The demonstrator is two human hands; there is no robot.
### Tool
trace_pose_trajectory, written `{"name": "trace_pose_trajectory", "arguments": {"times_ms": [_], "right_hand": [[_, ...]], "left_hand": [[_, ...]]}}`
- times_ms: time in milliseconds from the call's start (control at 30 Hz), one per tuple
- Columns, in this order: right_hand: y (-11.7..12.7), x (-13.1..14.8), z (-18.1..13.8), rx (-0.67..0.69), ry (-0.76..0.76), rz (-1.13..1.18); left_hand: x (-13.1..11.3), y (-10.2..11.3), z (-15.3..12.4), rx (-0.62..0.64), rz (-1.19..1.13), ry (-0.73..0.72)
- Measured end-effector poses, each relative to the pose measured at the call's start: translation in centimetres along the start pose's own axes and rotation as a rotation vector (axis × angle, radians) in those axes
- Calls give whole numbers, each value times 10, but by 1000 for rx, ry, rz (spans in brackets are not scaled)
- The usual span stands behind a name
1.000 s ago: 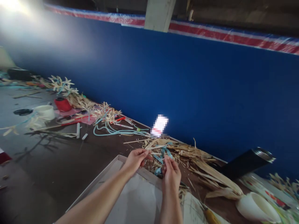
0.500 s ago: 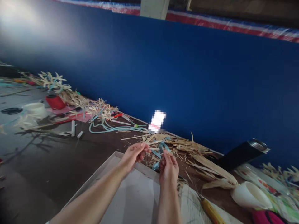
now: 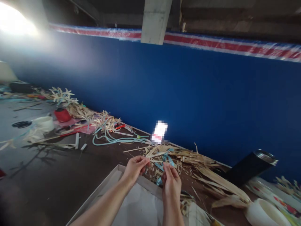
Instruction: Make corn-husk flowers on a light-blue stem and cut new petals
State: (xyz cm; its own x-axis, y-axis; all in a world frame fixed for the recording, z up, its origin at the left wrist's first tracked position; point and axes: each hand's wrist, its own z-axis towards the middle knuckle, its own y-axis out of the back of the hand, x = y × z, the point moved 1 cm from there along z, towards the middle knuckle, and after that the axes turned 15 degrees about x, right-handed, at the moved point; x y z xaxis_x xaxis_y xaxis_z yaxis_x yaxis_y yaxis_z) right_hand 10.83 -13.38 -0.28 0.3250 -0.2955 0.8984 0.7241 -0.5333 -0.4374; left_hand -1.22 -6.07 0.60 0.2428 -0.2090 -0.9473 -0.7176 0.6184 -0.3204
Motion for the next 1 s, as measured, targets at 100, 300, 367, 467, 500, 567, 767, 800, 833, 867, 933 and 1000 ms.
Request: {"name": "trace_pose_trajectory", "arguments": {"times_ms": [100, 300, 367, 467, 500, 567, 767, 800, 833, 867, 933, 1000], "right_hand": [[2, -3, 1, 24, -9, -25], [4, -6, 2, 68, -8, -25], [3, -5, 2, 75, -8, -39], [2, -3, 1, 74, -16, -59], [1, -2, 1, 70, -19, -61], [-1, -1, 0, 66, -21, -58], [-3, 1, -2, 64, -22, -97], [-3, 1, -2, 66, -23, -102], [-3, 0, -2, 70, -26, -107], [-2, 0, -2, 74, -26, -115], [-1, -1, -1, 83, -22, -135], [-1, -2, -1, 93, -16, -143]], "left_hand": [[3, 0, 0, -9, 149, -18], [9, 5, -1, -135, 538, -262], [6, 8, -3, -231, 720, -377], [-1, 10, -6, -324, 854, -404], [-4, 10, -8, -340, 854, -400], [-8, 8, -10, -300, 785, -396], [-4, -5, -13, 46, 525, -196], [-2, -7, -13, 94, 489, -136], [1, -8, -12, 127, 454, -80], [3, -9, -11, 147, 425, -30], [7, -9, -9, 156, 399, 36], [9, -8, -8, 142, 406, 53]]}}
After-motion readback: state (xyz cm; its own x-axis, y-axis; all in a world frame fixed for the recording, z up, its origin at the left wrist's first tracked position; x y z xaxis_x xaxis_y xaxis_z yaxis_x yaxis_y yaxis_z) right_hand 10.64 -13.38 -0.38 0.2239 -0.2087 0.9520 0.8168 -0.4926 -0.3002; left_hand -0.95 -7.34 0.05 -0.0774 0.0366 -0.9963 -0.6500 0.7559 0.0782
